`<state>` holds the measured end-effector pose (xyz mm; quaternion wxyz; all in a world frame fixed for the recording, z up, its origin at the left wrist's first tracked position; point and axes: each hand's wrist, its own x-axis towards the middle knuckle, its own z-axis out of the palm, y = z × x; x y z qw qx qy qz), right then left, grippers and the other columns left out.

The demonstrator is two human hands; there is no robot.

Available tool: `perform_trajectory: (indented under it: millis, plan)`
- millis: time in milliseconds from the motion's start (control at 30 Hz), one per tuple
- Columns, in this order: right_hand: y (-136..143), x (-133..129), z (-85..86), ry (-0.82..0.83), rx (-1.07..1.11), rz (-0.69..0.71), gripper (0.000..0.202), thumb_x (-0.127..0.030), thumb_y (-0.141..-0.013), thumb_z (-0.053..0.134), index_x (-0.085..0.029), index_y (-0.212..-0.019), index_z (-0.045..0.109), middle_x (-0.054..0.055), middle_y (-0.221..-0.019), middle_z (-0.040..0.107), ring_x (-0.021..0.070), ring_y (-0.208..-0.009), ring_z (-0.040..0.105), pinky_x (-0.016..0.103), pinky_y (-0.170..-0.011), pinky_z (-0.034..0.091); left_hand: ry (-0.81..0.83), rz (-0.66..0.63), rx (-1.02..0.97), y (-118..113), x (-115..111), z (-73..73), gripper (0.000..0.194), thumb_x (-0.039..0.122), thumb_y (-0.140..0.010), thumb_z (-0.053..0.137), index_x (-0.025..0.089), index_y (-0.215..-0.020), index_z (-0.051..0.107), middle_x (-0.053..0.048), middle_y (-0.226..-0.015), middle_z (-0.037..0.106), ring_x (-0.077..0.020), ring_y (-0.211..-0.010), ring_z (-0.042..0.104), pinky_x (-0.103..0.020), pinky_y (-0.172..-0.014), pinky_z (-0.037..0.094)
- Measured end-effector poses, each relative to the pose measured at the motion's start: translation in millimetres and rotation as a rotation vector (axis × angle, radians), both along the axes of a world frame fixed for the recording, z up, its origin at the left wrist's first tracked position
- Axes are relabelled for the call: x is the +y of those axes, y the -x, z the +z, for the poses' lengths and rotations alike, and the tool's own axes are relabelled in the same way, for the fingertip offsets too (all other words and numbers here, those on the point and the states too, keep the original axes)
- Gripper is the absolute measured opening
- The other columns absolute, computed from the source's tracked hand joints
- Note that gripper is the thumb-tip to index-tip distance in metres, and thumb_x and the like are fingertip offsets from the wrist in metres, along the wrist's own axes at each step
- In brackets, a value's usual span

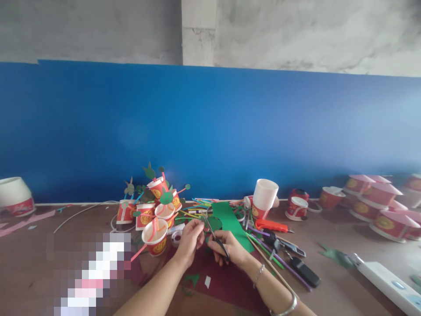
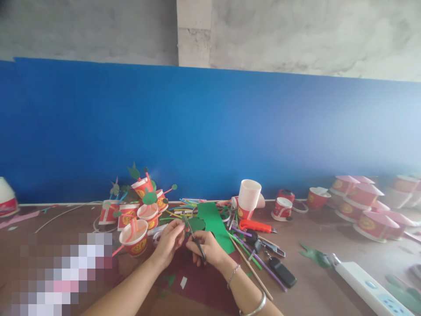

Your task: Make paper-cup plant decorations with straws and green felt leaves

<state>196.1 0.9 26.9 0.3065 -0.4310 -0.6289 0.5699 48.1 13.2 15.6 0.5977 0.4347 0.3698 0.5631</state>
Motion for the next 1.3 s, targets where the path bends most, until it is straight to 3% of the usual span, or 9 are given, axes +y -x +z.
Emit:
perform_trajectory:
  millis: [1300]
  plan:
    - [-0.2, -0.1, -0.5, -0.025, -0.020, 0.001, 0.037, -0.052, -0.072, 0.061, -0.016, -0.070, 0.050, -0.006, -0.041, 0.052, 0.0052, -0.028, 0.040, 0.014, -0.028, 0.023, 0.002, -0.033, 0.009, 0.6, 0.0, -1.6, 0.026, 0.041, -0.072, 0.060, 0.019, -0.068, 0.047, 0.010, -0.039, 0.038, -0.0048, -0.035, 0.027, -0.017, -0.037, 0.015]
